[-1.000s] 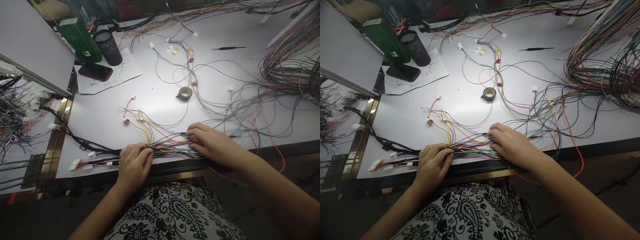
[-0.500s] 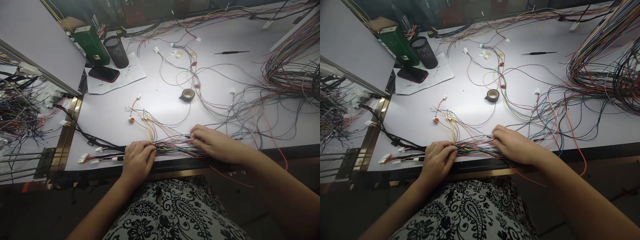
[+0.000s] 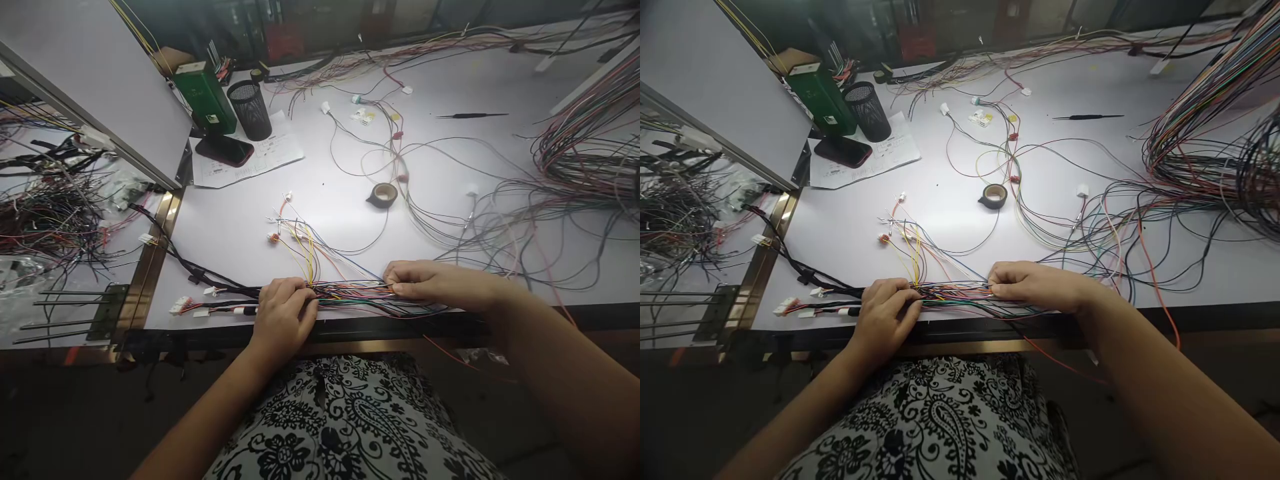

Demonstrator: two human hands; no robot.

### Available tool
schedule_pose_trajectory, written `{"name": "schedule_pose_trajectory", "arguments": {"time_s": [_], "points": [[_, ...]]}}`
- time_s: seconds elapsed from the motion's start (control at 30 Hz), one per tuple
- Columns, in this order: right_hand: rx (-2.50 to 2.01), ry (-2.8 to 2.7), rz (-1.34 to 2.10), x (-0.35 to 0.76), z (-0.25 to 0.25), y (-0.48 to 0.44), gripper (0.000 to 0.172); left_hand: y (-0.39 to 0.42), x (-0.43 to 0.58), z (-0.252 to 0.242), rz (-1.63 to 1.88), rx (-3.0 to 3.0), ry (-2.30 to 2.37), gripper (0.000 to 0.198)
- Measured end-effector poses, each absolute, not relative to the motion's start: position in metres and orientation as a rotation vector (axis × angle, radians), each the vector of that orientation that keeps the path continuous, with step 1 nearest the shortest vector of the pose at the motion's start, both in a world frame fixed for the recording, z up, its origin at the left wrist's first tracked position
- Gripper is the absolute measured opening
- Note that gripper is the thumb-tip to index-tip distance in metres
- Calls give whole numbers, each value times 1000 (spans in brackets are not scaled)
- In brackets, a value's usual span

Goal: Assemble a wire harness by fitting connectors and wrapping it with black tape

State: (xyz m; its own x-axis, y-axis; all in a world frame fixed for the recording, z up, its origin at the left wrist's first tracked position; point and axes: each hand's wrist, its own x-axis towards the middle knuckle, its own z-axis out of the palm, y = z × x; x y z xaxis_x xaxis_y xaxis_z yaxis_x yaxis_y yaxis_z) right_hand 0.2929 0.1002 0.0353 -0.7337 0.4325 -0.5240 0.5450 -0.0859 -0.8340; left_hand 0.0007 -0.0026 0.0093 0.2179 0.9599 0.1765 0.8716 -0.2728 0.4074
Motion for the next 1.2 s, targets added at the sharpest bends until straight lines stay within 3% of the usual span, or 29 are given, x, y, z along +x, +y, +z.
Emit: {"name": "schedule_pose_trajectory", "arguments": {"time_s": [0.47,0.67,0.77,1.03,1.2], "points": [[1026,2161,-1748,287,39,98,16,-1,-2,9,565,2184,1721,5],[1130,2257,-1695,281,40,92,22,-2,-6,11,644,2112,1676,15],[1193,2308,-1636,282,34,88,22,1,-6,12,645,2052,1718,7],[1191,2365,-1677,289,23,88,25,19,-4,33,110,2264,1578,9],[1098,2325,-1797,293,19,91,30,20,-1,44,41,2134,1639,3]]}}
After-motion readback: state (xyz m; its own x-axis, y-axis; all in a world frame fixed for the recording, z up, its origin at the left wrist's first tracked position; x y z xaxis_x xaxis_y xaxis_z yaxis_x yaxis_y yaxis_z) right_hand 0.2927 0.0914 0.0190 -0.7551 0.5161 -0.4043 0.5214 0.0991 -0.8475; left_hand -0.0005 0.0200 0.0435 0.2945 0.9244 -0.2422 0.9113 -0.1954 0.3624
